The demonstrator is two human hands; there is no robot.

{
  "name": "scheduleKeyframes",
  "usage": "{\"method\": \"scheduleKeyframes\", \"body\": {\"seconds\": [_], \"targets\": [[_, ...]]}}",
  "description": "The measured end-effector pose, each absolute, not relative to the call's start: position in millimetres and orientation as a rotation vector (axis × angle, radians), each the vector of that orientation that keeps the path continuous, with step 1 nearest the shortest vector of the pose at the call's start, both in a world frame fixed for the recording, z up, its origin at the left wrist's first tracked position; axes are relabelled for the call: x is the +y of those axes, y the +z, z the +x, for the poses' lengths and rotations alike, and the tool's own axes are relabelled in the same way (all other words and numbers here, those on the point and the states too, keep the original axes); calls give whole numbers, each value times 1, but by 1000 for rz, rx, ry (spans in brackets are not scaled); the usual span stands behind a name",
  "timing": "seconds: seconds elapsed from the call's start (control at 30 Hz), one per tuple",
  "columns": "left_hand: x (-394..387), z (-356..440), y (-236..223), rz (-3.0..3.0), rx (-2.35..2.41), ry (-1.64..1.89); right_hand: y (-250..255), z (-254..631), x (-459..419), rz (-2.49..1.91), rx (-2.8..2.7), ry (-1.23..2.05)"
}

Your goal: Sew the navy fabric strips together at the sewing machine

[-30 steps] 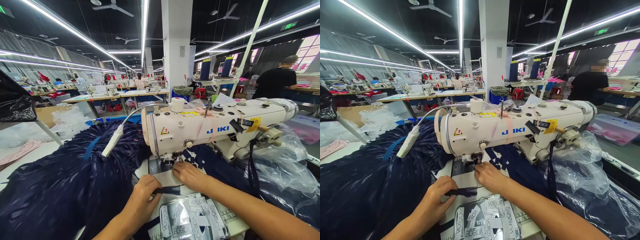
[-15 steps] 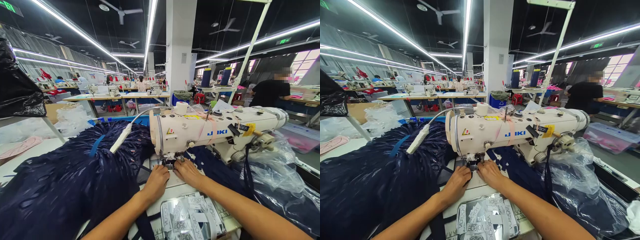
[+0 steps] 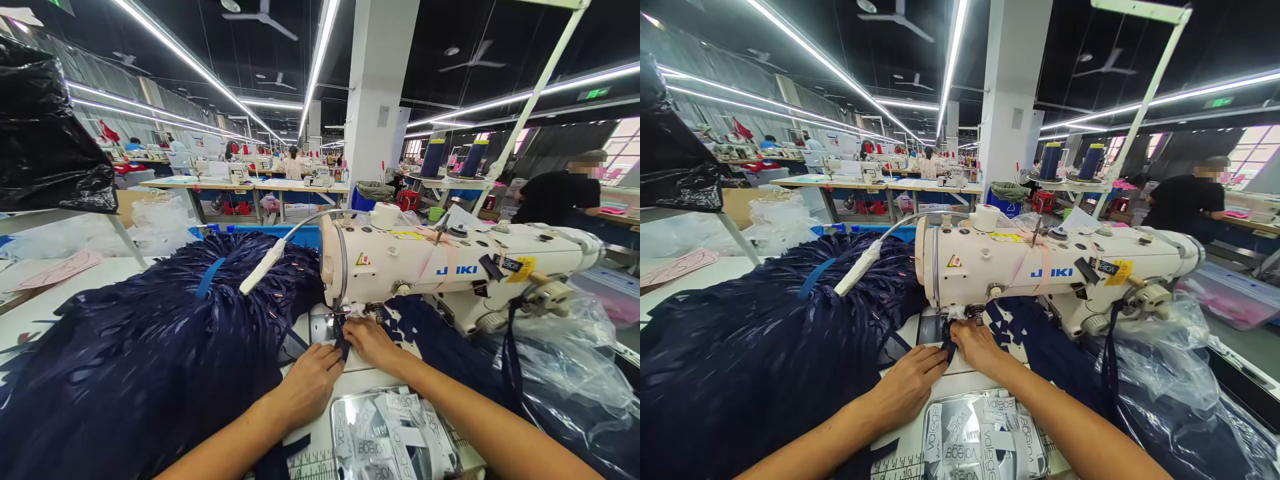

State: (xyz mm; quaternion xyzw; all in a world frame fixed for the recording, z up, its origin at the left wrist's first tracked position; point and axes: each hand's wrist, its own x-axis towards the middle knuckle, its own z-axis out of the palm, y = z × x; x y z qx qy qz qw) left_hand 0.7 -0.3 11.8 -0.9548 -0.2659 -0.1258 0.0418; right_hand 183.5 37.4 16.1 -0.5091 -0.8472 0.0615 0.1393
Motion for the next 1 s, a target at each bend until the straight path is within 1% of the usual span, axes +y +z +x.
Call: {"method": "scheduleKeyframes", "body": {"seconds": [0.07, 0.13, 0.27, 0.43, 0.57, 0.73, 0.8, 1.0], "targets": [[0, 3, 13, -2910, -818, -358, 17, 183, 42, -1435, -2401, 370], [1, 5, 13, -2903, -826, -321, 17, 185, 46, -1428, -2376, 463], [5, 8, 15, -2901, -867, -241, 16, 187, 50, -1449, -2366, 509], [7, 10, 19, -2950, -920, -240, 12, 189, 51, -1435, -2361, 505], [7, 9, 17, -2954, -941, -268, 8, 192, 46, -1276, -2456, 315], [8, 8, 8, -2945, -933, -428, 3, 198, 28, -950, -2631, -192], [8, 9, 6, -2919, -934, -476, 1, 200, 25, -888, -2677, -332], [12, 24, 2, -2799, -1015, -439, 0, 211, 36, -878, -2699, -402]]}}
